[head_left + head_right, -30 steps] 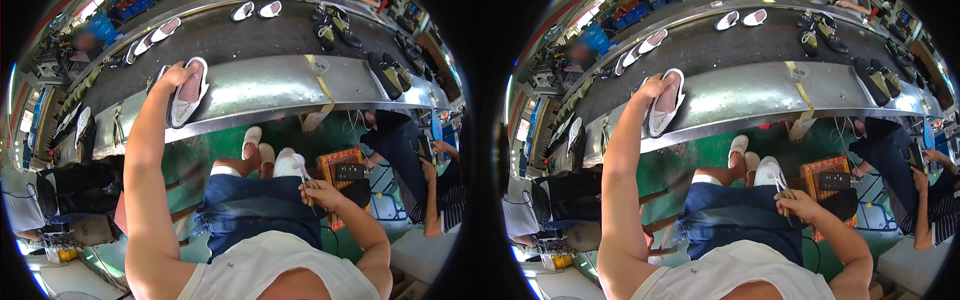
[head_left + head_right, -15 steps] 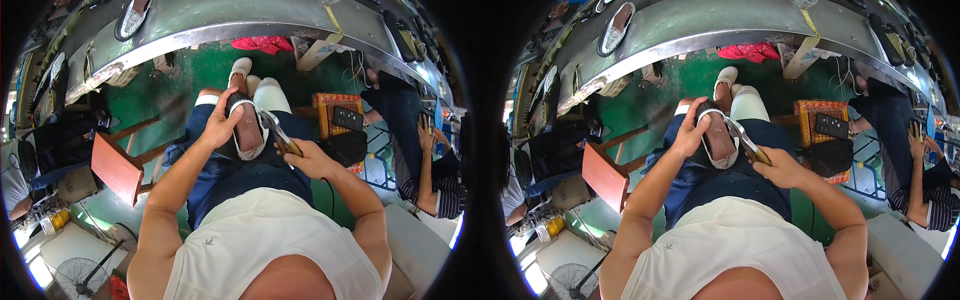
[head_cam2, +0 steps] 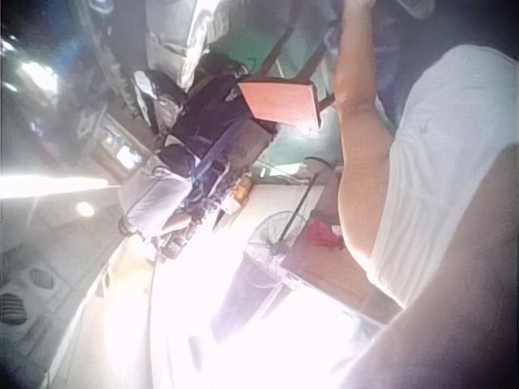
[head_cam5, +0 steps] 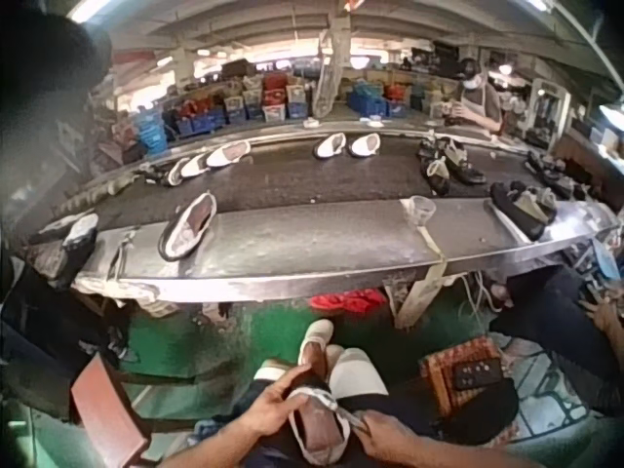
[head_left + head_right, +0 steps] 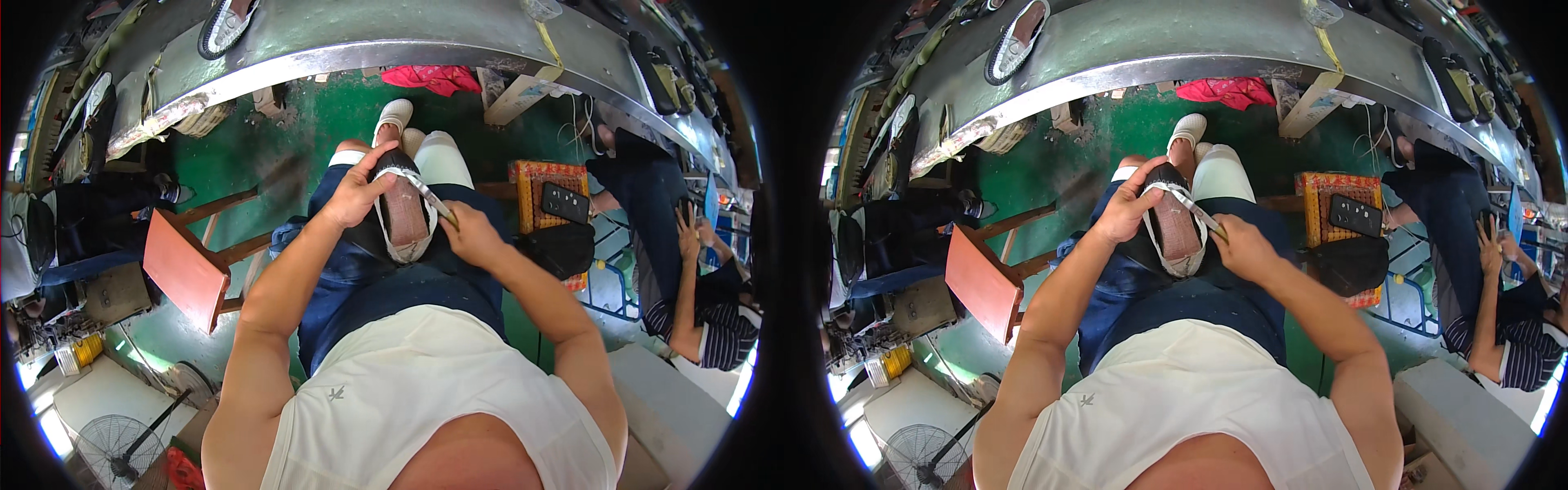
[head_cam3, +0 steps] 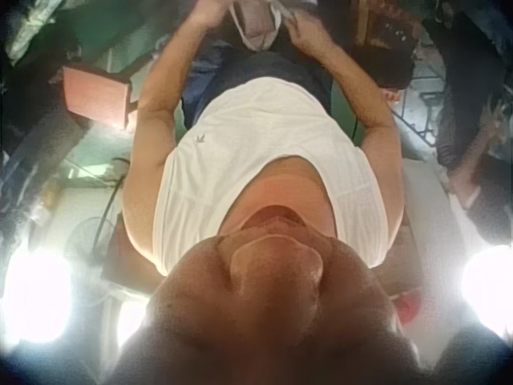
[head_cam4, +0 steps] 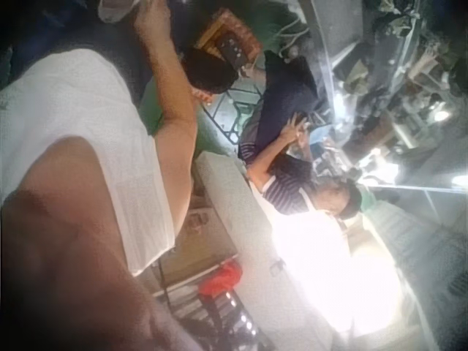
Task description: Assembling shoes by pulling the upper material over the last and securing it using lasting pliers.
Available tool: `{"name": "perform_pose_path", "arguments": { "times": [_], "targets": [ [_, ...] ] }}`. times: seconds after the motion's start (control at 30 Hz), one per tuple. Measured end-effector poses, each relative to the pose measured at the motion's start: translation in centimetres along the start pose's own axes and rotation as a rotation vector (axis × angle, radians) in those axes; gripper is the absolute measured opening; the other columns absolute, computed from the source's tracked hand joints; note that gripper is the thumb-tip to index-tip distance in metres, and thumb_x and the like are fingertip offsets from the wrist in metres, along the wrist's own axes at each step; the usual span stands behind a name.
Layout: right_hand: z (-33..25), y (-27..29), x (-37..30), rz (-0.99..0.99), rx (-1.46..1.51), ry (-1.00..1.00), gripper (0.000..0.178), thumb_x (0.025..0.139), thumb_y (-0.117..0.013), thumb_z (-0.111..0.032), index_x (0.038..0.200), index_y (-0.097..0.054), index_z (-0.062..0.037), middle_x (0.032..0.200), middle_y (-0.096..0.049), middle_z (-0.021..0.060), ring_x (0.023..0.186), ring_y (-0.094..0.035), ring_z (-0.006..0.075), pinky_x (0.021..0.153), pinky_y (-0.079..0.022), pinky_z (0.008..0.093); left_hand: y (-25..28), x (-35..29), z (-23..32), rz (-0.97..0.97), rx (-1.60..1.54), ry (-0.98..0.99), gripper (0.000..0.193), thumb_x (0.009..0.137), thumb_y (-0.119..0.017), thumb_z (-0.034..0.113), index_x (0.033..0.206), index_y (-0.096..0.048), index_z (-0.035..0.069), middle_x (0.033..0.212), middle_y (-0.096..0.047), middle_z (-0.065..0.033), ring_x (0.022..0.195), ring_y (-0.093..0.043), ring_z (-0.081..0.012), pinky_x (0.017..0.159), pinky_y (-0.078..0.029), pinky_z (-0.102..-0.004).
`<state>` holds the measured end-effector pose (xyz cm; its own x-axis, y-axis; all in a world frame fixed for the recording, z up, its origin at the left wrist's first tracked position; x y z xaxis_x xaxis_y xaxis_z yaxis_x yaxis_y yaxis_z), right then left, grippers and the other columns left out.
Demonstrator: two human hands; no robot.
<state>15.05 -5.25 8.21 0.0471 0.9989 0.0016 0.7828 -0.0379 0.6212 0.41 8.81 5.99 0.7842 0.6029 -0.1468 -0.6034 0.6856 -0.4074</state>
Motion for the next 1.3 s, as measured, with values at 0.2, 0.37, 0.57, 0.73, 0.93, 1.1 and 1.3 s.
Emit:
{"name": "perform_pose_path", "arguments": {
  "times": [0.2,0.37,0.57,0.73,0.93,1.1,1.3],
  "targets": [
    [-1.0,-0.6,0.3,0.012,-0.054,-0.015,0.032,0.094,-0.061,-0.008,0.124,-0.055,0.0014,0.102,-0.065,0.0248,0.095,-0.064,0.0456,0.083,-0.053,0.0474,1.3,-0.3,-1.7,0.206,-0.112,0.197,0.059,0.099,-0.064,0.014,0.152,-0.040,0.003,0.136,-0.057,-0.0062,0.124,-0.052,-0.0159,0.110,-0.037,-0.0320],
    [-4.0,3.3,-2.6,-0.268,0.190,0.051,0.031,0.095,-0.063,-0.009,0.124,-0.056,0.0007,0.096,-0.065,0.0171,0.086,-0.068,0.0322,0.080,-0.053,0.0378,-0.5,-2.6,2.1,0.214,0.136,-0.066,0.068,0.096,-0.064,0.010,0.155,-0.032,-0.002,0.142,-0.052,-0.0118,0.133,-0.048,-0.0208,0.112,-0.036,-0.0342],
    [-3.4,2.3,-1.4,0.200,0.677,-0.101,0.028,0.102,-0.058,-0.025,0.116,-0.056,-0.0016,0.110,-0.066,0.0111,0.098,-0.062,0.0163,0.088,-0.049,0.0330,-9.9,-8.7,5.7,-0.160,0.863,-0.506,0.098,0.084,-0.073,0.013,0.157,-0.012,-0.007,0.155,-0.031,-0.0264,0.145,-0.033,-0.0417,0.119,-0.026,-0.0453],
    [-5.1,0.9,-2.2,0.152,0.656,-0.019,0.040,0.105,-0.052,-0.033,0.124,-0.048,0.0015,0.122,-0.064,0.0169,0.110,-0.063,0.0246,0.096,-0.048,0.0369,-11.9,-9.5,5.5,-0.329,0.837,-0.513,0.119,0.080,-0.081,0.012,0.159,0.007,-0.003,0.155,-0.023,-0.0306,0.141,-0.034,-0.0470,0.117,-0.027,-0.0502],
    [-4.5,0.2,-3.4,0.196,0.664,-0.014,0.038,0.106,-0.049,-0.031,0.125,-0.048,0.0019,0.122,-0.063,0.0181,0.110,-0.063,0.0278,0.097,-0.048,0.0373,-11.7,-8.9,5.1,-0.415,0.890,-0.393,0.116,0.080,-0.082,0.020,0.158,0.001,-0.002,0.152,-0.027,-0.0302,0.141,-0.030,-0.0478,0.118,-0.024,-0.0539],
    [-3.9,1.2,-2.1,0.206,0.529,-0.040,0.037,0.106,-0.048,-0.027,0.129,-0.048,0.0018,0.121,-0.065,0.0178,0.109,-0.064,0.0268,0.097,-0.049,0.0376,-11.0,-6.7,4.8,-0.477,0.951,-0.307,0.119,0.080,-0.082,0.018,0.159,0.006,-0.002,0.155,-0.026,-0.0271,0.145,-0.028,-0.0430,0.120,-0.020,-0.0490],
    [-3.7,4.3,-0.2,0.021,0.804,-0.044,0.073,0.082,-0.083,-0.040,0.133,-0.048,-0.0006,0.131,-0.060,0.0180,0.114,-0.063,0.0274,0.099,-0.048,0.0369,-10.1,-5.5,3.0,-0.469,0.837,-0.259,0.122,0.085,-0.079,0.021,0.158,0.017,0.004,0.161,-0.018,-0.0247,0.147,-0.023,-0.0446,0.120,-0.019,-0.0511]
  ]
}}
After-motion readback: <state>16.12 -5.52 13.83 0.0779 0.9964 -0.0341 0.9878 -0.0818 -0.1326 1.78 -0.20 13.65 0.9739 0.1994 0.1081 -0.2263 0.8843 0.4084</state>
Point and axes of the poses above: each hand's wrist, its own x-axis towards the middle knuckle, its own y-axis out of the back of the hand, z = x × y, the point moved 8 cm from there along x, towards the middle knuckle
